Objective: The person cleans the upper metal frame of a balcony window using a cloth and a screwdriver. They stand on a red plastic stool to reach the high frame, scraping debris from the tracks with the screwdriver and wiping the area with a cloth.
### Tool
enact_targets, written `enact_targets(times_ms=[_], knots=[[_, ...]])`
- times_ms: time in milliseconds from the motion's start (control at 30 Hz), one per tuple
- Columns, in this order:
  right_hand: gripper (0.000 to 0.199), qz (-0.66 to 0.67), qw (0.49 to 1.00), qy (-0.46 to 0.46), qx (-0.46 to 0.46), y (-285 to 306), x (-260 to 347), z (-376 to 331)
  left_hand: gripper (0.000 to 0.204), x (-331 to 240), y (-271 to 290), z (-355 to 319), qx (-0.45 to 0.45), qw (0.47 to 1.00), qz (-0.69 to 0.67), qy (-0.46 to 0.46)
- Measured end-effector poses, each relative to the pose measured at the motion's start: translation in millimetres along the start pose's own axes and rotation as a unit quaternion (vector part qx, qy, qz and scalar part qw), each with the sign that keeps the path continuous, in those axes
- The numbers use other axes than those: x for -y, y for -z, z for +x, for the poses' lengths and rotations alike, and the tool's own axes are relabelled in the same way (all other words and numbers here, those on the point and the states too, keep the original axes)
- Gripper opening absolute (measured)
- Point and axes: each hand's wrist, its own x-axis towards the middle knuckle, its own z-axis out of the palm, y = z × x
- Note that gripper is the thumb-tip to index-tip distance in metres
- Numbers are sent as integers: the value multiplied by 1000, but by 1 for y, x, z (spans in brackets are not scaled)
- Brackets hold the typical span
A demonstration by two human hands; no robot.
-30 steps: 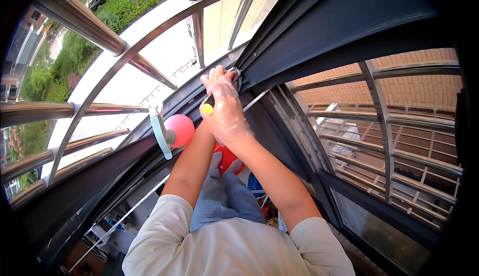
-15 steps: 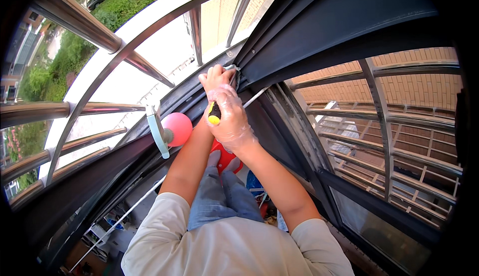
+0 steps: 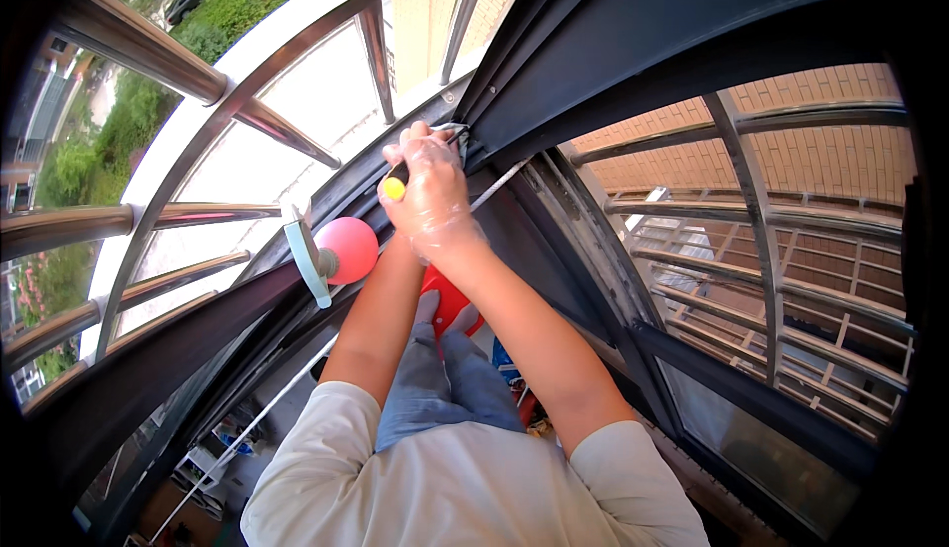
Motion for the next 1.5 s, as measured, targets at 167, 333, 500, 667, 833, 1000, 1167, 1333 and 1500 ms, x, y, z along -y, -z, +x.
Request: enact_targets(times_ms=[167, 333, 500, 667, 833, 1000, 1167, 1333, 1500], knots=[[28, 41, 998, 15, -36, -1, 20, -24, 11, 28, -24, -16, -46, 998, -31, 42], [26, 82, 992, 93, -36, 27, 6, -49, 10, 31, -42, -10, -51, 995, -75, 41], [27, 158, 985, 75, 11, 58, -10, -52, 15, 22, -28, -6, 0, 997, -21, 79], [27, 147, 986, 74, 37, 70, -23, -55, 18, 20, -25, 4, -6, 996, -25, 88], [27, 172, 980, 93, 40, 70, -27, -56, 10, 32, -33, 3, 9, 991, -77, 109], [25, 186, 975, 116, 40, 63, -37, -42, 11, 29, -47, 5, -23, 989, -87, 114], [27, 139, 988, 64, 14, 56, -40, -39, 10, 28, -48, 7, -32, 990, -92, 101], [28, 77, 996, 34, -19, 61, -22, -46, 10, 27, -41, 3, -30, 991, -84, 100], [29, 77, 996, 29, -39, 64, -14, -43, 11, 27, -41, 3, -35, 991, -74, 107]])
